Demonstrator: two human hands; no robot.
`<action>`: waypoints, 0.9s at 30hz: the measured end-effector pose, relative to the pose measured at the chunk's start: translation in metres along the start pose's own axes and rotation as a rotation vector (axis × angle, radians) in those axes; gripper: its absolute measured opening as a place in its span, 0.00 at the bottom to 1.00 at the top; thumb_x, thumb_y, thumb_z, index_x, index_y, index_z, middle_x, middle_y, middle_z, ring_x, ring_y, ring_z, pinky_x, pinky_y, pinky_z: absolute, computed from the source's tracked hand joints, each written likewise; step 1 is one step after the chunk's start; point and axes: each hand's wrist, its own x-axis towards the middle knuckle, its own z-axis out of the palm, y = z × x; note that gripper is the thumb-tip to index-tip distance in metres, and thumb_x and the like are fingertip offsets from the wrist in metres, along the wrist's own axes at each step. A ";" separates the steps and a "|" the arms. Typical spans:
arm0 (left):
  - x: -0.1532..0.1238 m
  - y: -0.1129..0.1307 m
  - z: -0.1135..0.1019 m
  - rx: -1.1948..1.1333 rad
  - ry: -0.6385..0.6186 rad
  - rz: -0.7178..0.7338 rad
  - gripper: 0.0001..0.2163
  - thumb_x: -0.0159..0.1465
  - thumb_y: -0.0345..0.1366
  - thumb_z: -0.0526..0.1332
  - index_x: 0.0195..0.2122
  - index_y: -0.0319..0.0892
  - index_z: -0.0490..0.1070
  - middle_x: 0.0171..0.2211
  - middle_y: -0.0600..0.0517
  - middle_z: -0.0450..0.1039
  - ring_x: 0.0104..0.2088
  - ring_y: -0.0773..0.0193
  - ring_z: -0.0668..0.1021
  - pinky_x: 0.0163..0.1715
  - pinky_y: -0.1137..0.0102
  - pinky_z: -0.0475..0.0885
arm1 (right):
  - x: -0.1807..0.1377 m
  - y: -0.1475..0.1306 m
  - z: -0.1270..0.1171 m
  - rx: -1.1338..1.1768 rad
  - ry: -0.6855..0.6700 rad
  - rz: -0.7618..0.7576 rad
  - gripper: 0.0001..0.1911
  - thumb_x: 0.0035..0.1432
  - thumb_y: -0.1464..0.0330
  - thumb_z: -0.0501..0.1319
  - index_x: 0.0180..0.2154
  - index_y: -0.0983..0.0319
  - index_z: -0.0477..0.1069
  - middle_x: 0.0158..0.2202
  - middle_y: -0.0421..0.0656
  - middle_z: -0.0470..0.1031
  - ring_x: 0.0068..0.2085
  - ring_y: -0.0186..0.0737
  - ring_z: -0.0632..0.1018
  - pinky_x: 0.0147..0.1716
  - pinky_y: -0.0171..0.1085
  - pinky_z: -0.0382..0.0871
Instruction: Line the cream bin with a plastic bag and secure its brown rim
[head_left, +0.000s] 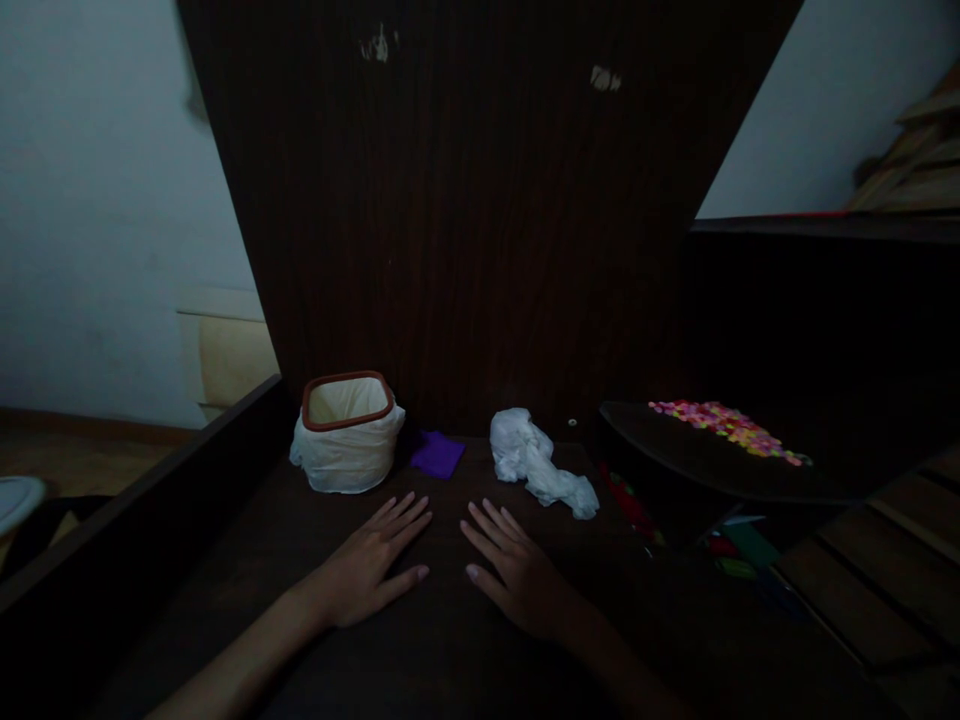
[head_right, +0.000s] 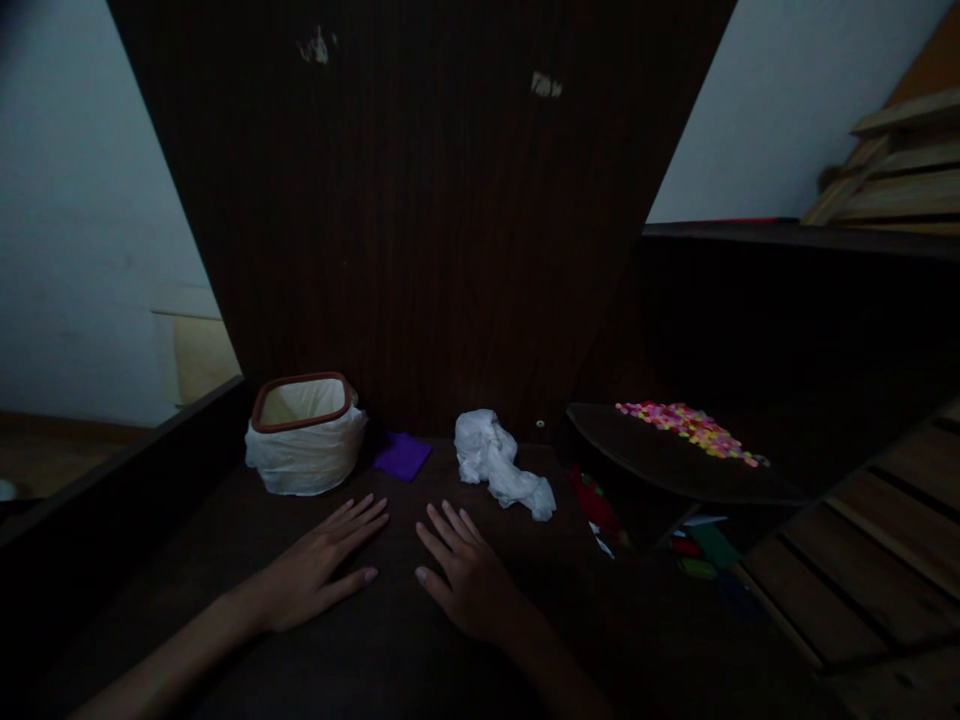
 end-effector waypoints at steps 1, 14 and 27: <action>0.000 -0.001 0.001 0.004 0.002 -0.001 0.30 0.73 0.51 0.55 0.72 0.47 0.53 0.72 0.45 0.50 0.72 0.45 0.56 0.69 0.44 0.58 | 0.000 0.000 0.000 0.000 0.007 -0.001 0.28 0.71 0.63 0.55 0.69 0.61 0.60 0.72 0.50 0.53 0.73 0.54 0.54 0.69 0.61 0.53; 0.000 0.000 0.001 0.037 -0.024 -0.013 0.30 0.73 0.52 0.53 0.72 0.45 0.53 0.73 0.45 0.49 0.72 0.45 0.55 0.69 0.45 0.58 | -0.002 0.009 0.013 -0.031 0.090 -0.061 0.28 0.70 0.64 0.56 0.69 0.60 0.61 0.72 0.49 0.56 0.73 0.55 0.56 0.68 0.62 0.57; -0.001 -0.001 0.001 0.064 0.044 0.045 0.29 0.73 0.49 0.55 0.72 0.47 0.53 0.72 0.45 0.53 0.71 0.46 0.59 0.68 0.46 0.61 | 0.000 0.004 0.005 -0.054 0.029 -0.044 0.28 0.71 0.63 0.55 0.68 0.64 0.60 0.72 0.51 0.55 0.73 0.57 0.56 0.68 0.63 0.56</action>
